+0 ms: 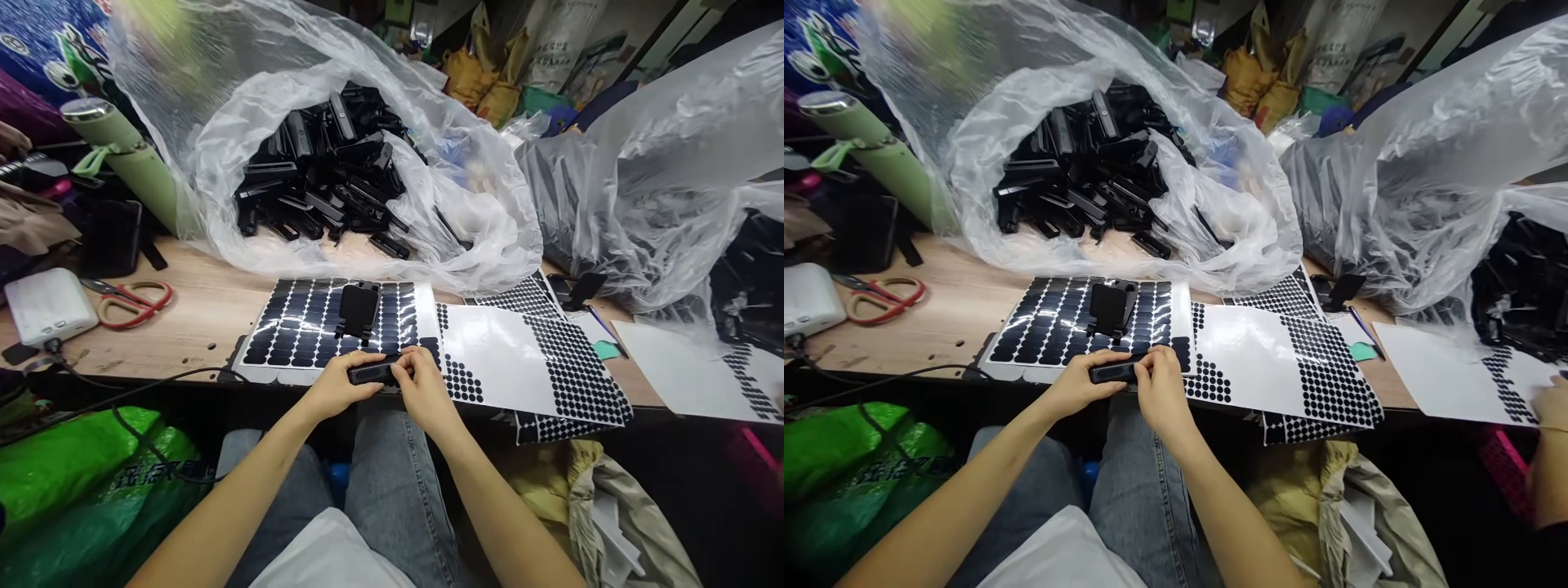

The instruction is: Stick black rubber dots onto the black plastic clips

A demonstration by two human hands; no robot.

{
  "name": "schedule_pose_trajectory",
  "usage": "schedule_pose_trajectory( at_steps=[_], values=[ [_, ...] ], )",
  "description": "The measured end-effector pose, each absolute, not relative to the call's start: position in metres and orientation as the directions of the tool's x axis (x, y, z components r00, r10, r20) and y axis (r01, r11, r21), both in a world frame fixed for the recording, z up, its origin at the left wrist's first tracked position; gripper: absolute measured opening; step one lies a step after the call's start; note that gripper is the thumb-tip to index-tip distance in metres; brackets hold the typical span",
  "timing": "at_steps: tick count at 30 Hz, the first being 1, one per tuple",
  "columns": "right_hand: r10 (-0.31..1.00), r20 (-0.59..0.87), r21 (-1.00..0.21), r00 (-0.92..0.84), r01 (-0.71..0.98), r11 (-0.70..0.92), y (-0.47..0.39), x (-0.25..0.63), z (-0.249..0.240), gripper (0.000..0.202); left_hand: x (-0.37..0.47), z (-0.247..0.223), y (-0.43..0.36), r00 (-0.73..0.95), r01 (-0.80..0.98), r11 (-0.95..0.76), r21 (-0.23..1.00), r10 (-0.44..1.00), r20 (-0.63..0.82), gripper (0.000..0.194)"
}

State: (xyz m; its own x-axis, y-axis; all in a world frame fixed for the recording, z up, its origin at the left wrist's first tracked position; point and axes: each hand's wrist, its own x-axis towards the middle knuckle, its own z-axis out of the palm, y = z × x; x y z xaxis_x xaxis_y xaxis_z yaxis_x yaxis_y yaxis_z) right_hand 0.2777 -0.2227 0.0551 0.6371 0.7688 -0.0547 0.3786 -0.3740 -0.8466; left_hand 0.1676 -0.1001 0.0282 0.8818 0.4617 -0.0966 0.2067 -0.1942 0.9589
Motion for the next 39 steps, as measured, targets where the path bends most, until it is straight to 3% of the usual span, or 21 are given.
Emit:
schedule_pose_trajectory(
  at_steps=[5,8,10,13,23,27,31,34,39],
  values=[
    [0.752,0.069,-0.786,0.655,0.500,-0.364,-0.220,0.286,0.050,0.009,0.168,0.028,-0.100,0.875,0.208,-0.200,0.957,0.475,-0.091,0.044],
    [0.604,0.137,-0.668,0.785,0.524,-0.529,-0.218,0.308,0.044,0.012,0.168,0.027,-0.099,0.874,0.218,-0.209,0.953,0.476,-0.095,0.043],
    [0.521,0.119,-0.568,0.845,0.488,-0.663,-0.217,0.324,0.040,0.021,0.168,0.027,-0.099,0.878,0.217,-0.218,0.951,0.469,-0.093,0.043],
    [0.506,0.034,-0.471,0.862,0.460,-0.753,-0.215,0.336,0.033,0.025,0.168,0.029,-0.100,0.881,0.212,-0.223,0.952,0.465,-0.087,0.043],
    [0.479,-0.046,-0.419,0.877,0.418,-0.806,-0.213,0.334,0.035,0.027,0.152,0.032,-0.087,0.858,0.244,-0.311,0.919,0.511,-0.054,0.043],
    [0.468,-0.024,-0.469,0.883,0.404,-0.786,-0.212,0.334,0.034,0.021,0.153,0.032,-0.084,0.865,0.254,-0.301,0.919,0.495,-0.077,0.043],
    [0.477,0.041,-0.595,0.878,0.405,-0.694,-0.217,0.331,0.038,0.012,0.155,0.031,-0.083,0.876,0.261,-0.285,0.922,0.472,-0.102,0.045],
    [0.503,0.044,-0.736,0.863,0.368,-0.568,-0.223,0.322,0.047,0.017,0.154,0.030,-0.081,0.885,0.251,-0.278,0.927,0.454,-0.103,0.046],
    [0.660,-0.088,-0.945,0.746,0.146,-0.291,-0.227,0.293,0.056,0.022,0.154,0.025,-0.081,0.894,0.208,-0.291,0.934,0.443,-0.062,0.047]
  ],
)
